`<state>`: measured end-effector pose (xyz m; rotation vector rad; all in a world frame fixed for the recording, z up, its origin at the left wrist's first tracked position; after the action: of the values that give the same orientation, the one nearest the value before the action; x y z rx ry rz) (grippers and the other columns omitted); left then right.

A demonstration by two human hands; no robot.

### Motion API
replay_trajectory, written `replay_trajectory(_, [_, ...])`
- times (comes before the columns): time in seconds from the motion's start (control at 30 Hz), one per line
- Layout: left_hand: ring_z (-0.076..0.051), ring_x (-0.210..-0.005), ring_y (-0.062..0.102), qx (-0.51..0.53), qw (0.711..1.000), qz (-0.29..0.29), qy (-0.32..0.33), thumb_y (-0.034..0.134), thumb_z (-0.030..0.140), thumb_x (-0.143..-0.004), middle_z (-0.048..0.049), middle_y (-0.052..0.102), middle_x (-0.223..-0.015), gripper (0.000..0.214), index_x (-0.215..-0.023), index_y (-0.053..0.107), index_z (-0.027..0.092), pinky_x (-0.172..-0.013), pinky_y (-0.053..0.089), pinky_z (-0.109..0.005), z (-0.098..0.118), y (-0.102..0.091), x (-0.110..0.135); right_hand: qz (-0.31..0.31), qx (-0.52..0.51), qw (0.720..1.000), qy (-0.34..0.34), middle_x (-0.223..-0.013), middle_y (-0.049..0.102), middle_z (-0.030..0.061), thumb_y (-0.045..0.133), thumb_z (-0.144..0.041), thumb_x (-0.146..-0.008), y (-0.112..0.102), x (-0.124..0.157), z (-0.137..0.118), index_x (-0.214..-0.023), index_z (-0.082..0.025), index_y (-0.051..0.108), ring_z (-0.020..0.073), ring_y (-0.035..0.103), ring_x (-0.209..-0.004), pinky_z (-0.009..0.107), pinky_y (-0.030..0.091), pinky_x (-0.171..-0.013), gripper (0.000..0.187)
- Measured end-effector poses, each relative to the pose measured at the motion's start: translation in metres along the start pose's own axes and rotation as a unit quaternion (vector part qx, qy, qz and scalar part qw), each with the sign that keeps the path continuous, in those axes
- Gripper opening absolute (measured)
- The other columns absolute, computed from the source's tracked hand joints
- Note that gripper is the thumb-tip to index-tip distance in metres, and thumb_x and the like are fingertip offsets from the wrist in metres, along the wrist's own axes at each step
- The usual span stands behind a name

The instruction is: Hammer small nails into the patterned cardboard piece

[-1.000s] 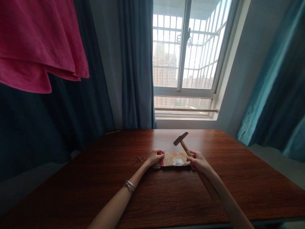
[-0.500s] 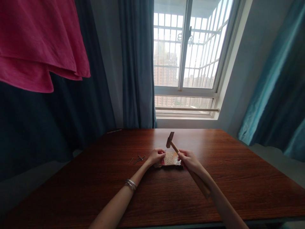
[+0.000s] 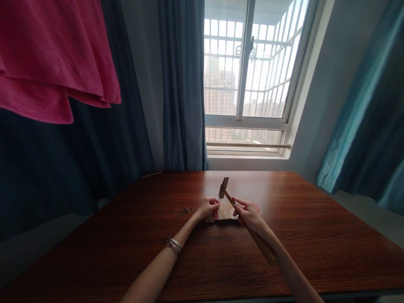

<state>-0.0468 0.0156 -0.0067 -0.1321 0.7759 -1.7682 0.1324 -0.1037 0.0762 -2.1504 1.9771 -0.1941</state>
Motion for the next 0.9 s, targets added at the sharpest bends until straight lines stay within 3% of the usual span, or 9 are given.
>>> replay_trajectory(0.2, [-0.011, -0.058, 0.051, -0.027, 1.0, 0.003, 0.004, 0.055, 0.032, -0.067, -0.001, 0.06, -0.062, 0.023, -0.074, 0.065, 0.012, -0.053, 0.036, -0.019, -0.0004, 0.0, -0.0007, -0.027, -0.022, 0.999, -0.007, -0.061, 0.057, -0.001, 0.045, -0.042, -0.078, 0.0022, -0.0008, 0.0017, -0.126, -0.019, 0.043, 0.0043, 0.04, -0.034, 0.015, 0.032, -0.029, 0.054])
replay_trajectory(0.9, [-0.011, -0.059, 0.05, -0.043, 0.999, 0.004, -0.007, 0.057, 0.034, -0.066, -0.0015, 0.059, -0.063, 0.026, -0.075, 0.066, 0.012, -0.054, 0.036, -0.02, 0.0012, -0.0015, 0.0003, 0.0, -0.023, 1.0, -0.019, -0.06, 0.055, -0.0014, 0.044, -0.044, -0.076, 0.0004, 0.0005, -0.0037, -0.126, -0.017, 0.042, 0.0053, 0.04, -0.035, 0.017, 0.033, -0.028, 0.056])
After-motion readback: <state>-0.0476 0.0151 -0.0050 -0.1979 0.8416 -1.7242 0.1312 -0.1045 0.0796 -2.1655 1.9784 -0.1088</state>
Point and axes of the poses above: each hand's wrist, its own x-axis away from the middle knuckle, its own y-axis out of the palm, z = x × y, the point moved 2 cm from there along -x, towards the middle knuckle
